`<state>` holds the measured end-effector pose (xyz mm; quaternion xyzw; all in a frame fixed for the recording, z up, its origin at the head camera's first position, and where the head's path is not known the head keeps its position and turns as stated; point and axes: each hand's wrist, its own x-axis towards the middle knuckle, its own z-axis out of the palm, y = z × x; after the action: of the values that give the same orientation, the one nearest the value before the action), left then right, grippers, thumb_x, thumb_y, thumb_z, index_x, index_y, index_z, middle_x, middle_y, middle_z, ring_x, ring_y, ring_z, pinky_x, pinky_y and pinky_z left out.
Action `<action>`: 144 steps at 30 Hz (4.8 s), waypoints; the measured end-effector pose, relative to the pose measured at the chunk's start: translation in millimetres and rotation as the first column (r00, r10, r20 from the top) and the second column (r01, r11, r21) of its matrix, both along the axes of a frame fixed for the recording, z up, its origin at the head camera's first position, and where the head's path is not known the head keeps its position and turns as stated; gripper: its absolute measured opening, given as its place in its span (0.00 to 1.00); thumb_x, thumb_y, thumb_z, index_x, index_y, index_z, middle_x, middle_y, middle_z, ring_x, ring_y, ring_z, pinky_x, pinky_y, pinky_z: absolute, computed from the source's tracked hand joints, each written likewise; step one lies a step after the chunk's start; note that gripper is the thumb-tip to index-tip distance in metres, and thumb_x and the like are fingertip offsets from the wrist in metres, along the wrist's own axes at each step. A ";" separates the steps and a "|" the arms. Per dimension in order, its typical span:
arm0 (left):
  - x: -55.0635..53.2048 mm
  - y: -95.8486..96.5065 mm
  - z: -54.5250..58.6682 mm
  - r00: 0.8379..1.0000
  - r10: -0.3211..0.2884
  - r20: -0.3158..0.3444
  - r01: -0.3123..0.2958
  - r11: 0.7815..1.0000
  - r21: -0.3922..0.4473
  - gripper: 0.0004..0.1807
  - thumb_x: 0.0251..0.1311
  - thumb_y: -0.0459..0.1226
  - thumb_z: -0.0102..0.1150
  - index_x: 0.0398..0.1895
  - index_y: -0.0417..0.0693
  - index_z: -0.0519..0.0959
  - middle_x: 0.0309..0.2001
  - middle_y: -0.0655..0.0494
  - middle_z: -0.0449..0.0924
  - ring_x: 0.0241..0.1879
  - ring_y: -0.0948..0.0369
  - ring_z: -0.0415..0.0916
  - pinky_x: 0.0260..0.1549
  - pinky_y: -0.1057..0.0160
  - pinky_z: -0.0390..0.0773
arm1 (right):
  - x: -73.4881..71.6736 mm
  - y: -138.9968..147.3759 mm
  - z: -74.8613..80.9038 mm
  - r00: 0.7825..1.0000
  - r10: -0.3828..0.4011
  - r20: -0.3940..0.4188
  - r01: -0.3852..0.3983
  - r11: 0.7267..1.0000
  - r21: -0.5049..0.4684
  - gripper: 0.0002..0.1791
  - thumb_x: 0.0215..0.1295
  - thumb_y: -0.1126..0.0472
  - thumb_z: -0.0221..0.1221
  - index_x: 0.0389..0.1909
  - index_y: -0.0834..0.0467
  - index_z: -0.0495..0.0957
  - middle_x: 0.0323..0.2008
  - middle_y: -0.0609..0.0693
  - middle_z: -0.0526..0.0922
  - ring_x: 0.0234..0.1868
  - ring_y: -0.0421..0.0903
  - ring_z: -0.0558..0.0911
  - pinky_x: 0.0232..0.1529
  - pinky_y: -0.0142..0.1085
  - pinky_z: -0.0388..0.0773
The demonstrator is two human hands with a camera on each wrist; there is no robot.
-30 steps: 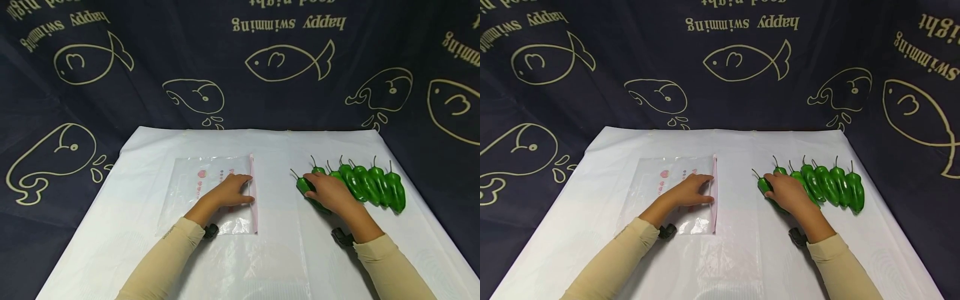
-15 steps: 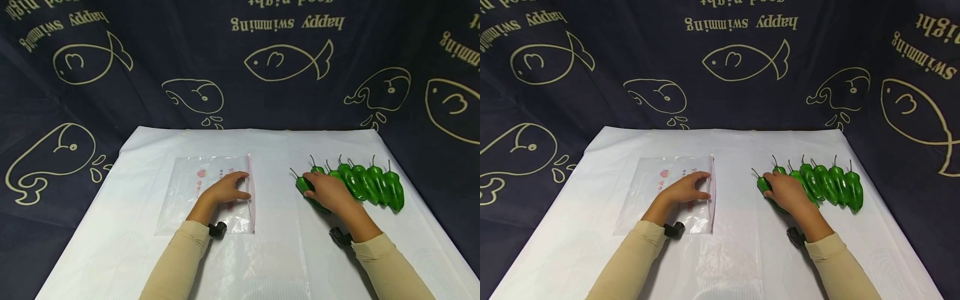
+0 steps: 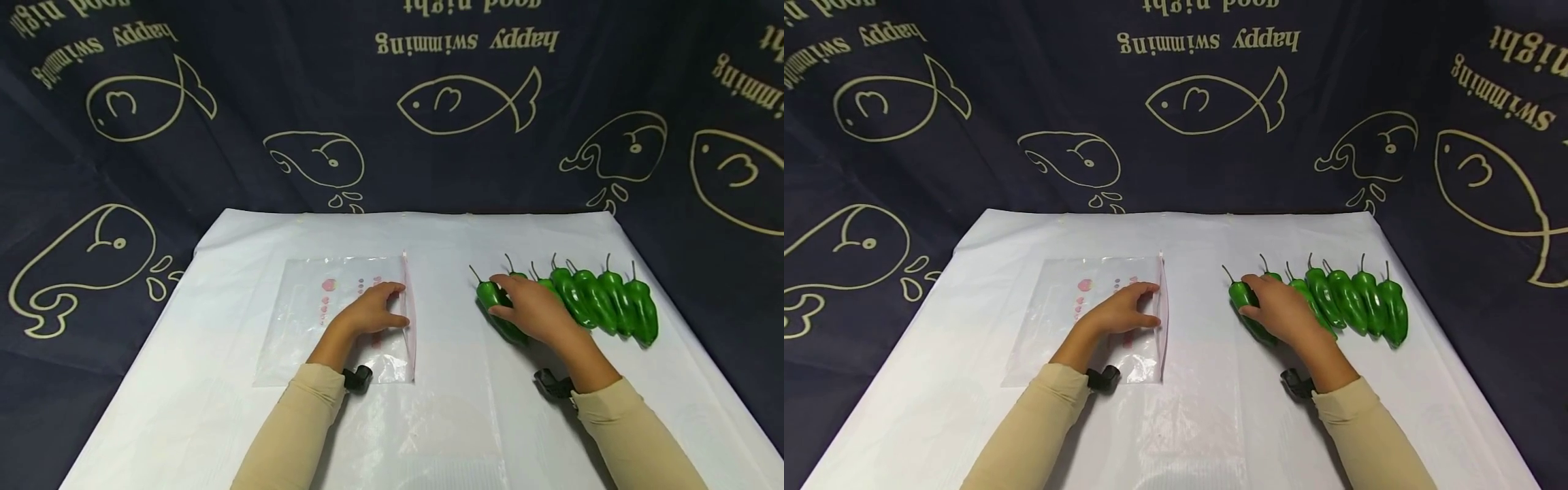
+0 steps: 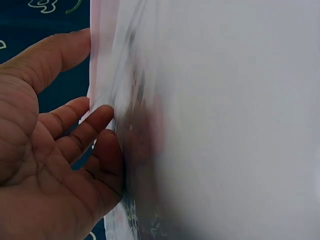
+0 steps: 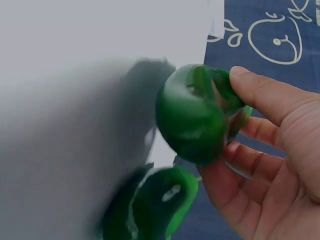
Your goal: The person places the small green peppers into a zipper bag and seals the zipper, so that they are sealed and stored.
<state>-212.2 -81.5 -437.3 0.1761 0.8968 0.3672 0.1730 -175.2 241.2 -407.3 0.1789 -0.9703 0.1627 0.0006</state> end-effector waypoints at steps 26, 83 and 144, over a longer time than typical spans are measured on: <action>8.6 -2.3 0.9 0.994 0.028 0.104 -0.041 0.991 0.127 0.33 0.55 0.33 0.69 0.66 0.45 0.72 0.46 0.52 0.76 0.16 0.60 0.69 0.15 0.59 0.77 | -14.7 -39.7 -8.7 0.996 -0.013 0.093 0.047 0.923 -0.383 0.35 0.62 0.52 0.68 0.67 0.60 0.69 0.46 0.58 0.80 0.38 0.49 0.81 0.33 0.41 0.77; 12.9 10.9 -12.6 0.956 0.234 0.174 -0.281 0.899 0.337 0.21 0.55 0.26 0.60 0.54 0.37 0.79 0.42 0.48 0.80 0.28 0.62 0.80 0.30 0.64 0.82 | -27.6 -88.9 -6.8 0.970 0.005 0.244 0.157 0.752 -0.641 0.33 0.61 0.58 0.68 0.65 0.57 0.65 0.51 0.59 0.74 0.37 0.50 0.80 0.30 0.39 0.83; 22.8 12.9 -15.3 0.916 0.312 0.252 -0.398 0.786 0.473 0.26 0.50 0.22 0.55 0.57 0.39 0.78 0.48 0.44 0.77 0.31 0.61 0.78 0.32 0.62 0.84 | -35.1 -122.7 -30.6 0.897 0.053 0.440 0.226 0.799 -0.557 0.30 0.62 0.58 0.67 0.60 0.62 0.65 0.44 0.59 0.76 0.35 0.49 0.81 0.30 0.38 0.83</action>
<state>-189.5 -68.6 -452.6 0.0137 0.7654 0.6324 0.1186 -210.4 118.5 -437.9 0.0829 -0.8521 0.4940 -0.1517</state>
